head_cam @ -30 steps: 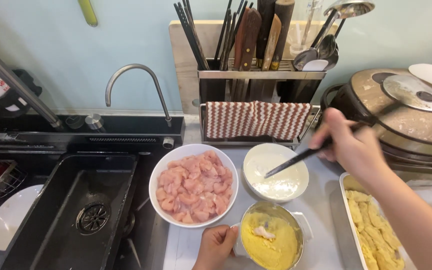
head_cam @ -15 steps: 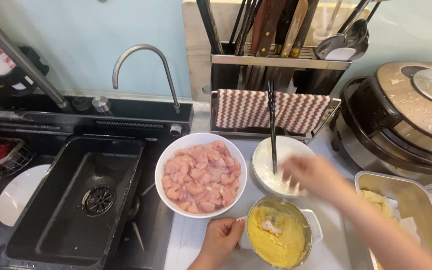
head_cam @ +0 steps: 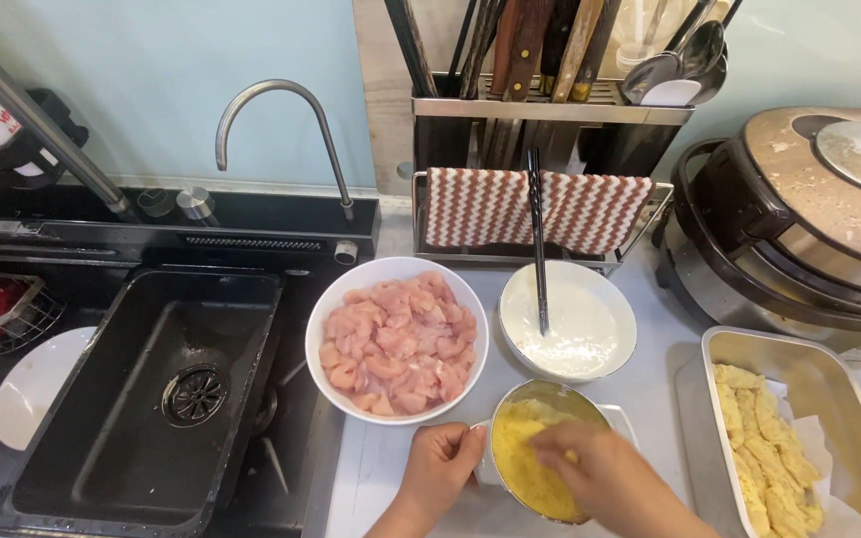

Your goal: Coat pieces of raw meat in a liquid mixture and then breadcrumbs before placing them in a tray.

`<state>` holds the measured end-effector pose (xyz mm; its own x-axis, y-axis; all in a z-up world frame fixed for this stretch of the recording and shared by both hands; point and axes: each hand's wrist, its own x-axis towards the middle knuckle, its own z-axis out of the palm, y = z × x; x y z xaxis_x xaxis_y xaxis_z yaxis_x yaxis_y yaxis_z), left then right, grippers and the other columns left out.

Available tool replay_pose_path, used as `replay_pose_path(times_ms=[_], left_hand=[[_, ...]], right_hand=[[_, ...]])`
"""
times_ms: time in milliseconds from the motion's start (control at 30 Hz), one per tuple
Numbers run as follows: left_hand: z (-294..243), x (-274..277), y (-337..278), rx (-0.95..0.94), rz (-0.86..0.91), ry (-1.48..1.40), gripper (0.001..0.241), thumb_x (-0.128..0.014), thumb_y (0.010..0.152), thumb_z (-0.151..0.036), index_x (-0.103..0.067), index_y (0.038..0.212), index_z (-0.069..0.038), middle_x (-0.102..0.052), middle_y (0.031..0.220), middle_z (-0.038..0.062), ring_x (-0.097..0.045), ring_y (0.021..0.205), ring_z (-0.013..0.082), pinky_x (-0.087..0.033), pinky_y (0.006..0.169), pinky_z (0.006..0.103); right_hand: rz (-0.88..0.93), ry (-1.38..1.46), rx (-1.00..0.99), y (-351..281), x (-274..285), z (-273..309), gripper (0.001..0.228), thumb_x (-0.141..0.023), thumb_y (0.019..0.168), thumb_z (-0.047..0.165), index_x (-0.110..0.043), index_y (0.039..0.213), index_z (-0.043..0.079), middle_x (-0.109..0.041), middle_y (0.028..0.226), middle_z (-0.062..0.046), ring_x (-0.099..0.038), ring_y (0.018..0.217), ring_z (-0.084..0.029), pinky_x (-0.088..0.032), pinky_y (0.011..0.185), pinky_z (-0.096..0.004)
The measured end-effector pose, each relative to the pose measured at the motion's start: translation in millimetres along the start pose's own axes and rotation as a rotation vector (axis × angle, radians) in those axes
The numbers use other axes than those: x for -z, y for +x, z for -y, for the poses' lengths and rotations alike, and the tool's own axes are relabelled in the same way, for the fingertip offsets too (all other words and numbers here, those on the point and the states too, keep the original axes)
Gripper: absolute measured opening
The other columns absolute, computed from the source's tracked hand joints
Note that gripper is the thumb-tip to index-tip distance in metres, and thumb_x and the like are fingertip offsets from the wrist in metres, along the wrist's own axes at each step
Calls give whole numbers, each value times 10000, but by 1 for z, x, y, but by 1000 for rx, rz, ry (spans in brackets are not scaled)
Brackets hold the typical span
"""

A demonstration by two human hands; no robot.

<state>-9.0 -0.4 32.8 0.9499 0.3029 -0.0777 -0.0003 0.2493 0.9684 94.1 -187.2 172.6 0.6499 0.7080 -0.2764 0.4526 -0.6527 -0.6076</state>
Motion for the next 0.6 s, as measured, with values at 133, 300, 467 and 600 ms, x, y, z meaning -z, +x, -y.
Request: replay_pose_path(times_ms=[133, 300, 467, 600], left_hand=[[-2, -1, -2, -26, 6, 0, 440, -641, 1021, -216, -550, 629, -38, -517, 571, -47, -443, 515, 41, -450, 467, 257], [-6, -1, -4, -34, 2, 2, 433, -646, 1009, -217, -557, 626, -35, -525, 571, -44, -462, 520, 45, -470, 474, 261], [-5, -1, -3, -46, 6, 0, 438, -646, 1015, -217, -553, 627, -34, -522, 573, -45, -453, 521, 42, -455, 473, 256], [-3, -2, -1, -43, 8, 5, 436, -639, 1017, -212, -560, 627, -33, -525, 571, -44, -454, 512, 44, -437, 464, 255]], right_hand=[[-225, -12, -5, 17, -27, -20, 462, -766, 792, 219, -701, 1230, 87, -716, 1138, -111, -686, 1057, -313, -541, 898, -396], [-133, 6, 85, 26, -49, -39, 512, -708, 782, 75, -680, 1288, 145, -687, 1193, -74, -644, 1156, -260, -532, 995, -356], [-166, 31, 180, 24, -32, -31, 641, -805, 714, 89, -636, 1331, 107, -664, 1259, -103, -596, 1198, -317, -491, 969, -382], [-100, -39, 115, 28, -45, -48, 569, -809, 752, 117, -669, 1303, 134, -659, 1244, -92, -618, 1191, -288, -501, 988, -361]])
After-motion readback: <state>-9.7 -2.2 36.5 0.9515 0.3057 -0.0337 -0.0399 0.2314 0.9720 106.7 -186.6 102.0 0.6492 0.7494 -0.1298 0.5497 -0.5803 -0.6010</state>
